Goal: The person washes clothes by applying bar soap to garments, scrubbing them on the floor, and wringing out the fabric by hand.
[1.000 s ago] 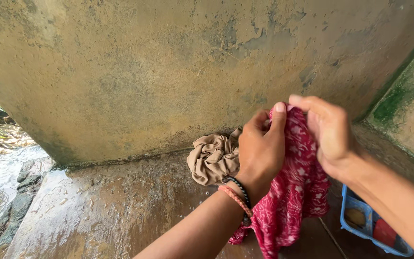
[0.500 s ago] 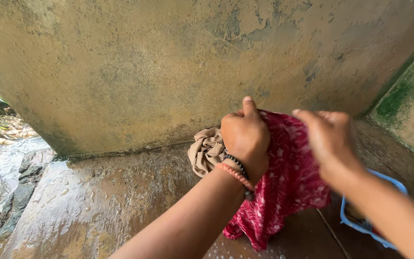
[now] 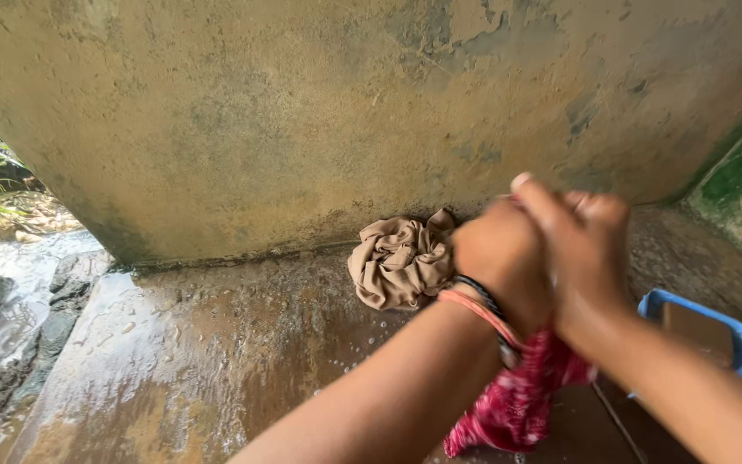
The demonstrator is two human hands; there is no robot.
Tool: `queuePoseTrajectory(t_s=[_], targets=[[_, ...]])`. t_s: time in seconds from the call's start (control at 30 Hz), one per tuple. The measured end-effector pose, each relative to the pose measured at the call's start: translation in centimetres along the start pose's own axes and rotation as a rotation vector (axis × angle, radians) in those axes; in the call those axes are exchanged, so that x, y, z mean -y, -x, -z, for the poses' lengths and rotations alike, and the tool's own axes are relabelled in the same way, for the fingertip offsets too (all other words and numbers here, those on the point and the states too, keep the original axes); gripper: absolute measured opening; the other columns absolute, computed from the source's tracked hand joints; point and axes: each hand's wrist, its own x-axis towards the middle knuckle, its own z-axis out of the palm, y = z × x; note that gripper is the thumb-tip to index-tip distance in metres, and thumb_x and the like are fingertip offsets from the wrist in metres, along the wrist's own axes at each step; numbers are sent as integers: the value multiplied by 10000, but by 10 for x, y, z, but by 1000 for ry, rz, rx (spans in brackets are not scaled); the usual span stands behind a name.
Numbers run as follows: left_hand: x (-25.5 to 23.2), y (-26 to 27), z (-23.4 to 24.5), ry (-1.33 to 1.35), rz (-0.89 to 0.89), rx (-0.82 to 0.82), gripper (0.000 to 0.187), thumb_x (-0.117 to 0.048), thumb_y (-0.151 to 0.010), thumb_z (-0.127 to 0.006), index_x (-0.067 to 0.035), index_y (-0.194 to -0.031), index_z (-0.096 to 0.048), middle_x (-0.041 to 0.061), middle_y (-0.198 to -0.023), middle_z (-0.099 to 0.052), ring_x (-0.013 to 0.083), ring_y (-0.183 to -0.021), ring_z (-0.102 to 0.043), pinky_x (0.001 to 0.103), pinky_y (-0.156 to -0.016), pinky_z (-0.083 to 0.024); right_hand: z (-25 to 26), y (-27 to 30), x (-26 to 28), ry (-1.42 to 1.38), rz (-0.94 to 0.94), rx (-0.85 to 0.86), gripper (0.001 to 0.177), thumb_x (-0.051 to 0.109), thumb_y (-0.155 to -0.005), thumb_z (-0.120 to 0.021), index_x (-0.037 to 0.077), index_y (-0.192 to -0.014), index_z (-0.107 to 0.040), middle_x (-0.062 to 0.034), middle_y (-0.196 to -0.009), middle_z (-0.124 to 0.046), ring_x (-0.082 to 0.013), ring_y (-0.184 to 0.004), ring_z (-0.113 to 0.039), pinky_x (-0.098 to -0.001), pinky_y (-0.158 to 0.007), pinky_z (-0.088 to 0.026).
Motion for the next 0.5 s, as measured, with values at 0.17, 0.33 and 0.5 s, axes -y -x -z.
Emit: queuePoseTrajectory(t_s=[0.17, 0.33, 0.5], targets=[[-14, -9, 7, 625, 474, 117, 469, -438, -947, -551, -39, -1177, -639, 213, -1201, -721, 352, -1089, -729, 450, -874, -584, -1, -13, 2, 51, -28, -71, 380, 242, -936, -719, 61, -618, -616, 53, -610, -616, -52, -514, -510, -269, -486, -430], [-6, 5, 20, -273, -72, 135, 410, -373, -805, -718, -84, -1095, -718, 179, -1152, -743, 353, -1071, -705, 423, -846, -569, -12, -7, -17, 75, -36, -58, 485, 254, -948, -742, 41, -567, -530, 59, -586, -517, -65, -503, -419, -309, -454, -331], [-24, 5, 13, 1016, 599, 22, 403, -366, -859, -650, -35, -1082, -701, 184, -1124, -740, 330, -1009, -701, 447, -828, -564, -1, -17, -13, 158, -53, -93, 393, 256, -928, -717, 82, -590, -619, 69, -591, -592, -33, -507, -480, -273, -468, -386]])
